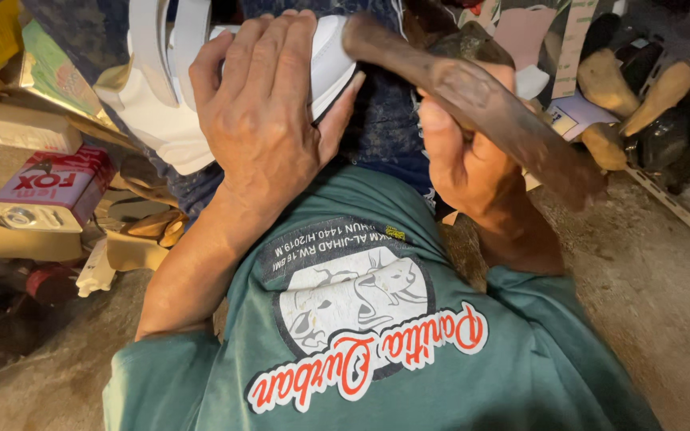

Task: The person holds a white shoe and uses a hammer to repeatedly strike the sole and heel areas. The person rotates the shoe to access different sections and continues hammering the edges and bottom of the shoe.

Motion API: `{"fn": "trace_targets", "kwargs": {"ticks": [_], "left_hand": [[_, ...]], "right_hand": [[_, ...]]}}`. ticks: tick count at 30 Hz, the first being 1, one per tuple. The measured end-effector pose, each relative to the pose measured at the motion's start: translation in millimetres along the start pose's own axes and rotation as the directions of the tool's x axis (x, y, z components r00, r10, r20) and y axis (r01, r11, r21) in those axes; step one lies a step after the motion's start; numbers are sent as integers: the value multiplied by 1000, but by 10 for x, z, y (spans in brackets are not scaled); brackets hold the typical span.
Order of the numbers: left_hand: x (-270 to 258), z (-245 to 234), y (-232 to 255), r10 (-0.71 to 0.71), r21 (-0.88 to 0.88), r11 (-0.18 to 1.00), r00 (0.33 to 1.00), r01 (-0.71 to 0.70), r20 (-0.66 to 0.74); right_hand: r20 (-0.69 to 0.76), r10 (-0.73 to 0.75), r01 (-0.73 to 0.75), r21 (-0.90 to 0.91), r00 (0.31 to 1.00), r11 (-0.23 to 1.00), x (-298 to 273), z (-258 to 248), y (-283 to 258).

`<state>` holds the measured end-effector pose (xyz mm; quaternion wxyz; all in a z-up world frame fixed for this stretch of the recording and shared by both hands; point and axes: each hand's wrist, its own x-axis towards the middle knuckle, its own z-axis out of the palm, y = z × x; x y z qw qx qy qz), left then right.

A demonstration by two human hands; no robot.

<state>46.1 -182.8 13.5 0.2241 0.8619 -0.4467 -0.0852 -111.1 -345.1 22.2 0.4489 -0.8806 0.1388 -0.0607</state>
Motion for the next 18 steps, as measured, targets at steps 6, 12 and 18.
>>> {"fn": "trace_targets", "kwargs": {"ticks": [6, 12, 18], "left_hand": [[-46, 12, 1, -2, 28, 1000, 999, 1, 35], [-70, 22, 20, -4, 9, 1000, 1000, 4, 3], [-62, 46, 54, -10, 61, 998, 1000, 10, -4]], "right_hand": [[101, -66, 76, -100, 993, 992, 282, -167, -202], [-40, -131, 128, -64, 991, 990, 181, -310, -76], [86, -62, 99, -541, 994, 835, 282, -506, -127]]}}
